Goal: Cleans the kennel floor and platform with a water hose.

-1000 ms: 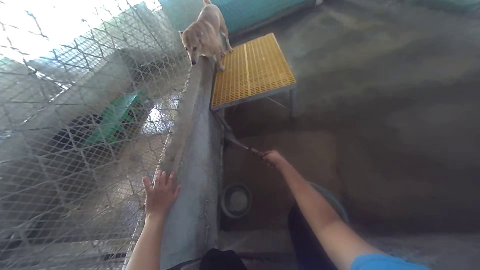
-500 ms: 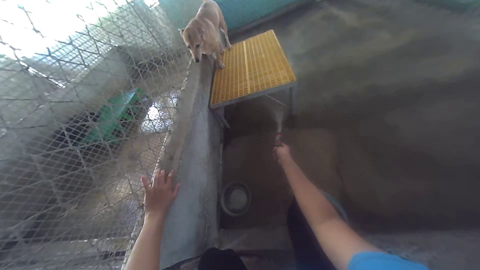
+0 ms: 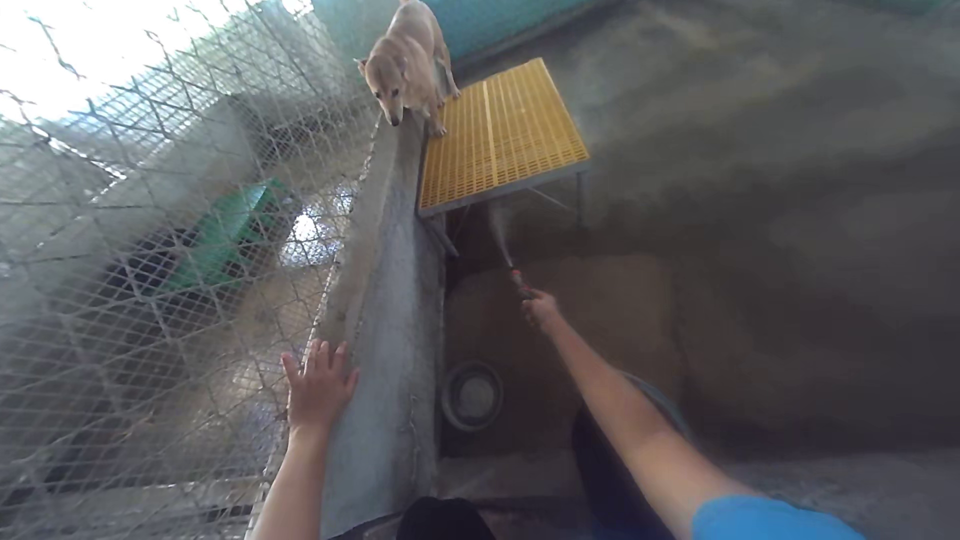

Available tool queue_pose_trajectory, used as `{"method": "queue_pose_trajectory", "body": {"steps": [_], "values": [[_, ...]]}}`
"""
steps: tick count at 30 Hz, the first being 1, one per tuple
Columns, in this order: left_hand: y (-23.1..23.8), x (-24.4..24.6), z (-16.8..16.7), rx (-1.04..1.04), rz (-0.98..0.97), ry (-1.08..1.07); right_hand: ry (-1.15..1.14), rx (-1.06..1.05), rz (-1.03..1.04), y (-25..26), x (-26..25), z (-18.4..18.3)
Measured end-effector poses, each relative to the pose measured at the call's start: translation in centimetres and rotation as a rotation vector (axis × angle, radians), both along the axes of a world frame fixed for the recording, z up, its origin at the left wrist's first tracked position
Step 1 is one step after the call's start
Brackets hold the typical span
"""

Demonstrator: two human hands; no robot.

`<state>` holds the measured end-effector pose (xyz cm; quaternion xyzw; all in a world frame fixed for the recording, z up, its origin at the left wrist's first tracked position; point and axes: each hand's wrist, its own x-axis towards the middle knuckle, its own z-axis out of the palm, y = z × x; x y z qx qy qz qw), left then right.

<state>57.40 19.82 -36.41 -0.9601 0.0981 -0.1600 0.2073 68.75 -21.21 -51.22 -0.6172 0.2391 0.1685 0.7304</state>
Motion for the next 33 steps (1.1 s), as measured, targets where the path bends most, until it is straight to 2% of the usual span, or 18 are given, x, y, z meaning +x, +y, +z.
{"method": "queue_pose_trajectory", "body": {"steps": [4,11,15,19,29,33], "values": [[0.0,0.1,0.2,-0.015,0.027,0.023,-0.052,0.001,0.012,0.0,0.0,-0.2],[-0.1,0.1,0.2,-0.016,0.009,0.004,-0.066,-0.007,-0.207,-1.7,0.5,-0.1],[-0.1,0.1,0.2,-0.015,-0.015,-0.012,-0.114,-0.075,-0.240,-1.9,0.5,-0.4],[-0.2,-0.1,0.4,-0.008,0.008,0.009,-0.114,-0.168,-0.169,-1.3,0.5,-0.8],[0.2,0.1,0.0,-0.022,0.001,-0.002,-0.139,-0.183,0.105,0.3,0.2,-0.4],[0.2,0.2,-0.1,-0.030,-0.026,-0.025,-0.173,-0.217,0.111,0.4,0.3,-0.7]]}}
